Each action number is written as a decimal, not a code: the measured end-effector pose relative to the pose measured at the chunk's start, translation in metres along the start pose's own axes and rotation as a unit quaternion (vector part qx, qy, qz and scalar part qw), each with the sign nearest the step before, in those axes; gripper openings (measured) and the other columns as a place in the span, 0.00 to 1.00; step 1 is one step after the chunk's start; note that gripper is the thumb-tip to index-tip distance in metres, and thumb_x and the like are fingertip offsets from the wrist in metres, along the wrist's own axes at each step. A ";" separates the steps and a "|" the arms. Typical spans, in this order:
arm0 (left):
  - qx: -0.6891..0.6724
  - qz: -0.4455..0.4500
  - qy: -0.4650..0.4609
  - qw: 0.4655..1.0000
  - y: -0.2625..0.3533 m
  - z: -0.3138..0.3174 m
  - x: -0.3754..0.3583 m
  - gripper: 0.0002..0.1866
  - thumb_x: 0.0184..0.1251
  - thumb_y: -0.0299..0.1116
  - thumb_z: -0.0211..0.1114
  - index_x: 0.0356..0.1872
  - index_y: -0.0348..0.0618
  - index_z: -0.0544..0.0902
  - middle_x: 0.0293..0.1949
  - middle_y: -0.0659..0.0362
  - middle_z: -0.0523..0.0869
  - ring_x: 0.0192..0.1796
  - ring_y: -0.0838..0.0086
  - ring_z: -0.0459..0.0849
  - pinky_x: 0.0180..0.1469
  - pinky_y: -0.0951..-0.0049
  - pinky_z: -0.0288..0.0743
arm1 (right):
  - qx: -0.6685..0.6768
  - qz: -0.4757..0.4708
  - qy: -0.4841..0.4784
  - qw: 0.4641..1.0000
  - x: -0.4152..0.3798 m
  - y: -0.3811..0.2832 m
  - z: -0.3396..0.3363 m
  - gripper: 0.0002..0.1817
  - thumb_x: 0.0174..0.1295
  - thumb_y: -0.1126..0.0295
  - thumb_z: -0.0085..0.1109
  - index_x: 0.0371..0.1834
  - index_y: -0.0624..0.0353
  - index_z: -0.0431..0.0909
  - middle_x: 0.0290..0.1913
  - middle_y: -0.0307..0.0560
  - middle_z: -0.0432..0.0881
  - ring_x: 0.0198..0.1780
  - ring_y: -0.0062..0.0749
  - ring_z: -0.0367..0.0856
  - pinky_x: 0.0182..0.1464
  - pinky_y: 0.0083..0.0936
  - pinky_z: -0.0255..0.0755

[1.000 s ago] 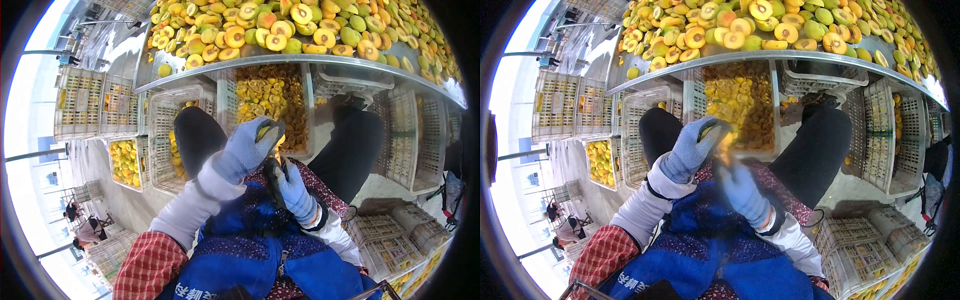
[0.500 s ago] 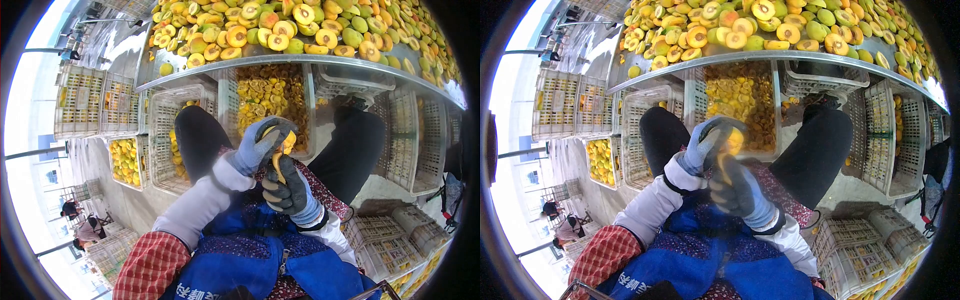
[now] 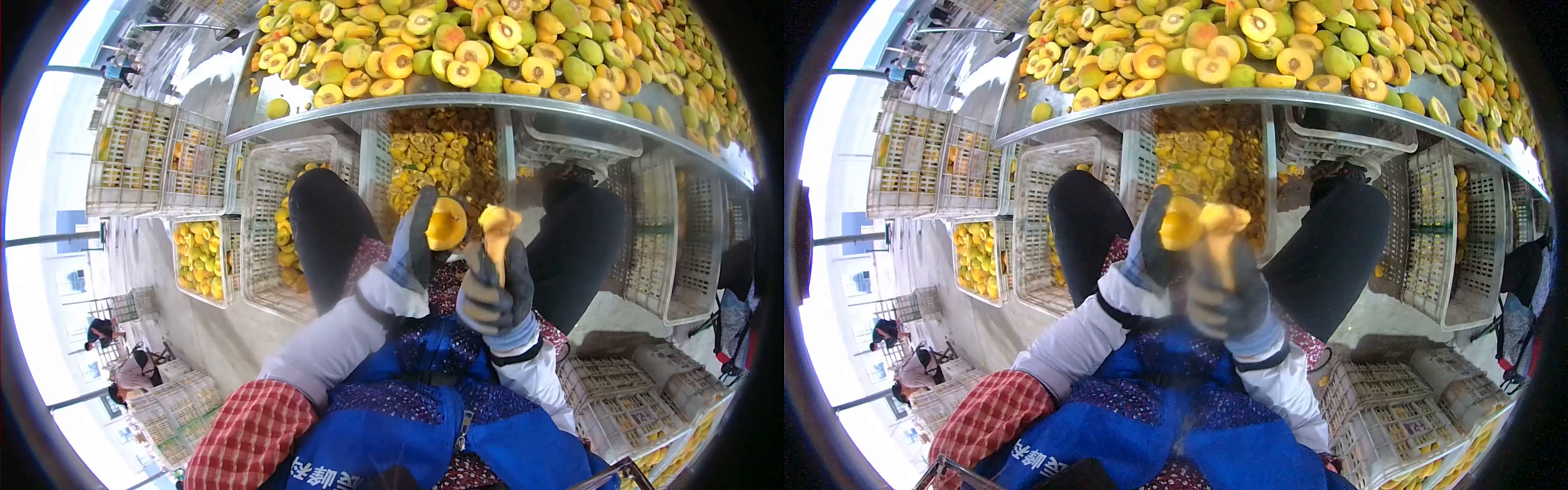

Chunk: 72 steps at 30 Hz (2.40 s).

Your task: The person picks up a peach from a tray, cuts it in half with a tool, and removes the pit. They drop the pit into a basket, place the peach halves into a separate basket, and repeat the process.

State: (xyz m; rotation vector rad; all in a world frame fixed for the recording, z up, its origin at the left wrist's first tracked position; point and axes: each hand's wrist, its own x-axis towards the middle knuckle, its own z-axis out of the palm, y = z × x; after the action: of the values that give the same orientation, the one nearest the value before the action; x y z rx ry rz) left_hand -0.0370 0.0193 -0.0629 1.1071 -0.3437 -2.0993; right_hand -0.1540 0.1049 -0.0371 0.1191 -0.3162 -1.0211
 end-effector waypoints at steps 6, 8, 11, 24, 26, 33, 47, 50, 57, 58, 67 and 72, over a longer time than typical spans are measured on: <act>0.170 0.193 0.040 0.966 0.068 -0.018 -0.036 0.27 0.69 0.56 0.45 0.38 0.40 0.78 0.34 0.59 0.82 0.32 0.75 0.80 0.33 0.79 0.75 | -0.103 0.038 0.364 0.925 0.008 0.006 -0.013 0.23 0.67 0.45 0.37 0.34 0.52 0.71 0.16 0.30 0.60 0.11 0.13 0.54 0.10 0.10 0.50; 0.611 0.565 0.087 0.548 0.099 -0.058 -0.034 0.22 0.68 0.50 0.51 0.41 0.38 0.78 0.38 0.56 0.81 0.39 0.70 0.81 0.39 0.74 0.76 | -0.111 0.054 0.277 0.953 0.011 0.008 -0.010 0.23 0.66 0.44 0.39 0.33 0.52 0.70 0.15 0.31 0.60 0.11 0.13 0.55 0.09 0.10 0.50; 0.557 0.419 0.269 0.665 0.162 -0.119 -0.059 0.16 0.60 0.40 0.60 0.44 0.41 0.80 0.39 0.51 0.80 0.42 0.62 0.79 0.45 0.65 0.73 | -0.137 0.029 0.330 0.934 0.010 0.007 -0.009 0.22 0.66 0.44 0.40 0.33 0.52 0.70 0.15 0.31 0.60 0.11 0.14 0.56 0.09 0.11 0.50; 0.833 0.315 0.174 0.420 0.177 0.045 0.166 0.41 0.46 0.48 0.70 0.61 0.44 0.64 0.56 0.46 0.73 0.55 0.54 0.75 0.53 0.60 0.70 | -0.168 -0.034 0.417 0.893 0.024 -0.022 -0.016 0.23 0.63 0.42 0.45 0.33 0.51 0.70 0.16 0.31 0.62 0.12 0.16 0.58 0.10 0.12 0.51; 0.852 0.320 0.181 0.372 0.176 0.058 0.184 0.42 0.43 0.45 0.72 0.62 0.48 0.62 0.57 0.46 0.71 0.56 0.53 0.73 0.53 0.59 0.70 | -0.168 -0.045 0.400 0.900 0.022 -0.028 -0.018 0.23 0.63 0.42 0.45 0.32 0.52 0.71 0.16 0.31 0.62 0.12 0.16 0.58 0.10 0.13 0.52; 0.753 0.393 0.043 0.526 0.172 0.051 0.128 0.38 0.40 0.33 0.72 0.57 0.43 0.66 0.51 0.47 0.74 0.55 0.55 0.73 0.56 0.62 0.68 | -0.242 -0.083 0.444 0.859 0.026 -0.038 -0.017 0.21 0.63 0.45 0.47 0.33 0.53 0.70 0.17 0.33 0.66 0.13 0.18 0.62 0.11 0.15 0.56; 0.368 0.287 -0.211 0.859 0.069 0.039 -0.015 0.36 0.54 0.30 0.68 0.62 0.32 0.60 0.58 0.50 0.70 0.60 0.66 0.69 0.62 0.71 0.61 | -0.272 -0.209 0.382 0.858 0.053 -0.003 -0.005 0.18 0.64 0.50 0.49 0.45 0.53 0.72 0.22 0.36 0.73 0.16 0.18 0.68 0.12 0.12 0.57; 0.309 0.316 -0.128 0.888 0.054 0.037 -0.020 0.23 0.66 0.33 0.56 0.58 0.31 0.66 0.53 0.53 0.73 0.55 0.69 0.73 0.59 0.72 0.65 | -0.291 -0.178 0.349 0.873 0.049 0.003 0.003 0.17 0.65 0.51 0.49 0.43 0.52 0.71 0.21 0.36 0.71 0.16 0.18 0.67 0.12 0.14 0.56; 0.248 0.261 -0.106 0.927 0.057 0.021 -0.029 0.20 0.69 0.40 0.51 0.52 0.33 0.72 0.43 0.55 0.78 0.45 0.74 0.77 0.48 0.75 0.71 | -0.850 -0.187 0.264 0.416 0.023 0.003 0.011 0.14 0.56 0.70 0.53 0.44 0.65 0.69 0.27 0.62 0.74 0.29 0.56 0.76 0.29 0.41 0.69; 0.249 0.258 -0.107 0.927 0.054 0.021 -0.032 0.20 0.69 0.40 0.51 0.52 0.33 0.72 0.43 0.55 0.78 0.45 0.74 0.77 0.48 0.75 0.71 | -0.848 -0.188 0.268 0.417 0.024 0.007 0.025 0.14 0.56 0.70 0.53 0.44 0.65 0.69 0.27 0.62 0.74 0.29 0.56 0.76 0.29 0.41 0.69; 0.242 0.330 -0.051 0.911 0.033 0.041 -0.051 0.21 0.67 0.44 0.54 0.49 0.34 0.73 0.43 0.55 0.78 0.44 0.74 0.77 0.47 0.76 0.71 | -0.868 -0.187 0.283 0.362 0.013 0.031 0.016 0.27 0.61 0.62 0.47 0.56 0.76 0.59 0.30 0.65 0.74 0.30 0.58 0.74 0.31 0.43 0.66; 0.298 0.377 -0.034 0.876 0.030 0.046 -0.051 0.18 0.67 0.39 0.56 0.47 0.33 0.74 0.43 0.55 0.78 0.44 0.74 0.77 0.48 0.76 0.70 | -0.852 -0.172 0.297 0.394 0.009 0.031 0.014 0.27 0.62 0.63 0.46 0.58 0.75 0.58 0.35 0.66 0.74 0.33 0.57 0.75 0.35 0.43 0.67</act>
State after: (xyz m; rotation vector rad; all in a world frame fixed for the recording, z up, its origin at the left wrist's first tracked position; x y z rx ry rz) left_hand -0.0407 0.0296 0.0109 0.9862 -1.2969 -1.3404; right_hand -0.1292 0.1141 -0.0145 -1.3987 1.6074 -1.1704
